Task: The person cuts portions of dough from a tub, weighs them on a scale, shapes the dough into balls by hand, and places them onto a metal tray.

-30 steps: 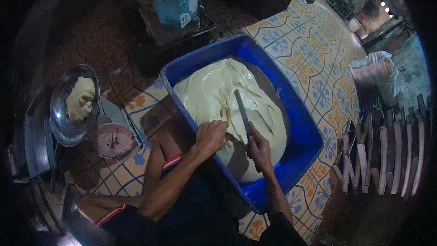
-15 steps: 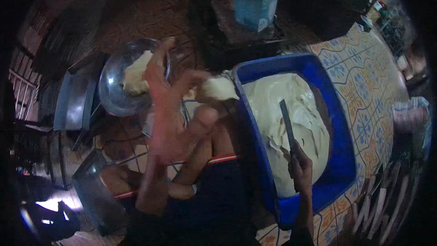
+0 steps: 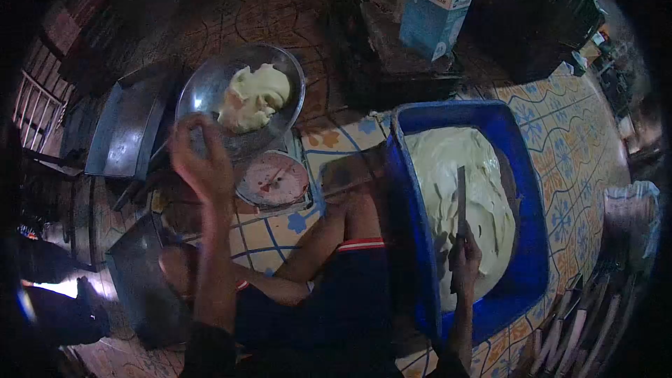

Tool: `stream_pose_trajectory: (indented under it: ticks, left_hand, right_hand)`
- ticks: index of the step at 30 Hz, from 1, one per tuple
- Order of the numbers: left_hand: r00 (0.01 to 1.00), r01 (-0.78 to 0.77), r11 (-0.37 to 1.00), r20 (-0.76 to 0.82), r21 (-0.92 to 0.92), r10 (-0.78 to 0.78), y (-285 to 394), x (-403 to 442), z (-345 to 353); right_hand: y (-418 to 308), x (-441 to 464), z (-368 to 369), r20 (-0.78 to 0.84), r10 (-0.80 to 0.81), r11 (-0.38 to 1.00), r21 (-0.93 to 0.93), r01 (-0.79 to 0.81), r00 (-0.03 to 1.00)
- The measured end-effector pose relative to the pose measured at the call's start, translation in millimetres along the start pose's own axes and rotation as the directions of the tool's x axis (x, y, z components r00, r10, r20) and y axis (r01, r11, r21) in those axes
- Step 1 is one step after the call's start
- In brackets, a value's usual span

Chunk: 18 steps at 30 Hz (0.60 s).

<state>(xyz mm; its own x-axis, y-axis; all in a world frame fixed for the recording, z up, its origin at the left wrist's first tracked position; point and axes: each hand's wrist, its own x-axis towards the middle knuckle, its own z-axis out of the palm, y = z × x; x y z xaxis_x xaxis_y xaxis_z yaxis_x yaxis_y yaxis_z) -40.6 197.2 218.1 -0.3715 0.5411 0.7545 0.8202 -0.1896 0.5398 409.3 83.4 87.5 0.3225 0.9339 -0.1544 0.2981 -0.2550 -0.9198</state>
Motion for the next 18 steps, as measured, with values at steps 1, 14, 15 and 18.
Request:
stream_pose_trajectory:
  ticks: [1,14,15,18]
  left_hand:
    - [0.994,0.098,0.975,0.068,-0.197,-0.086,38.4,-33.9,12.8]
    - [0.252,-0.289,0.824,0.791,-0.488,0.557,204.1,-237.0,153.6]
    - [0.291,-0.269,0.82,0.769,-0.505,0.569,201.1,-236.0,152.3]
    - [0.41,-0.329,0.771,0.653,-0.545,0.637,194.8,-235.5,147.9]
  right_hand:
    - [0.5,1.8,-3.2,-0.046,-0.045,0.998,0.042,0.047,0.998]
    - [20.6,11.1,-53.6,-0.19,-0.016,0.995,0.093,0.034,0.982]
    - [18.3,11.9,-51.5,-0.178,-0.037,0.995,0.084,0.053,0.983]
    - [15.2,11.1,-41.6,-0.172,-0.046,0.998,0.044,0.055,0.984]
